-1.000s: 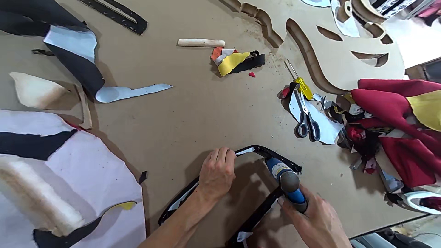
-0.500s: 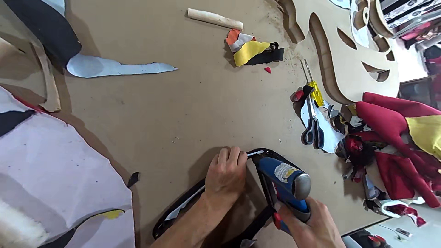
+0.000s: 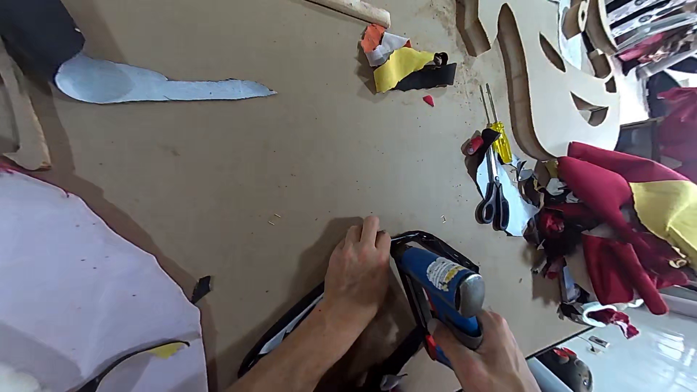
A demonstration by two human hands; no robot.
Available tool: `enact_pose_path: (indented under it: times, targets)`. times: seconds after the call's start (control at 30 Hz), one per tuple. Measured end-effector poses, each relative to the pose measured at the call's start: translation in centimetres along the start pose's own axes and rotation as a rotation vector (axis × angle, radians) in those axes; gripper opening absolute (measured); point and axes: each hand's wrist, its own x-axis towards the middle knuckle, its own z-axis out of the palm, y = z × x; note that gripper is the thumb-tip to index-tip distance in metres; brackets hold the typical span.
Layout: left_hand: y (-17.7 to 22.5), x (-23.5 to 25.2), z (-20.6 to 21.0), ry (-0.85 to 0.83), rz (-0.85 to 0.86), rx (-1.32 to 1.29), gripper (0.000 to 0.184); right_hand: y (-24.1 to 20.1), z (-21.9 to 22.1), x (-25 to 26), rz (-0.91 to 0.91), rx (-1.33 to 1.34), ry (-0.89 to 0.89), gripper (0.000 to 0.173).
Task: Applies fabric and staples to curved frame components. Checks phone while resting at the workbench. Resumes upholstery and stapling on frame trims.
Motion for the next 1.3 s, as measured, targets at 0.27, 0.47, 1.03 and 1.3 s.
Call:
enact_pose_path:
  times: [0.27, 0.47, 1.03, 1.3]
  targets:
    - [-0.9, 0.5, -0.8, -0.099, 0.047, -0.049, 0.003, -0.1, 0.0, -0.3, 0.026, 0.041, -0.056, 0.023]
    - [-2.3, -1.4, -1.1, 0.043, 0.253, 0.057, 0.008, 2.5, -1.3, -1.9, 0.011, 0.174, 0.027, 0.023]
    - [-3.7, -8.9, -2.5, 0.301, 0.086, 0.297, 0.024, 1.3, 0.9, -2.2, -0.147, -0.039, -0.176, 0.038]
    - [-4.1, -7.8, -2.0, 0.315, 0.055, 0.091, 0.018, 1.2, 1.1, -2.6, -0.155, -0.047, -0.172, 0.037]
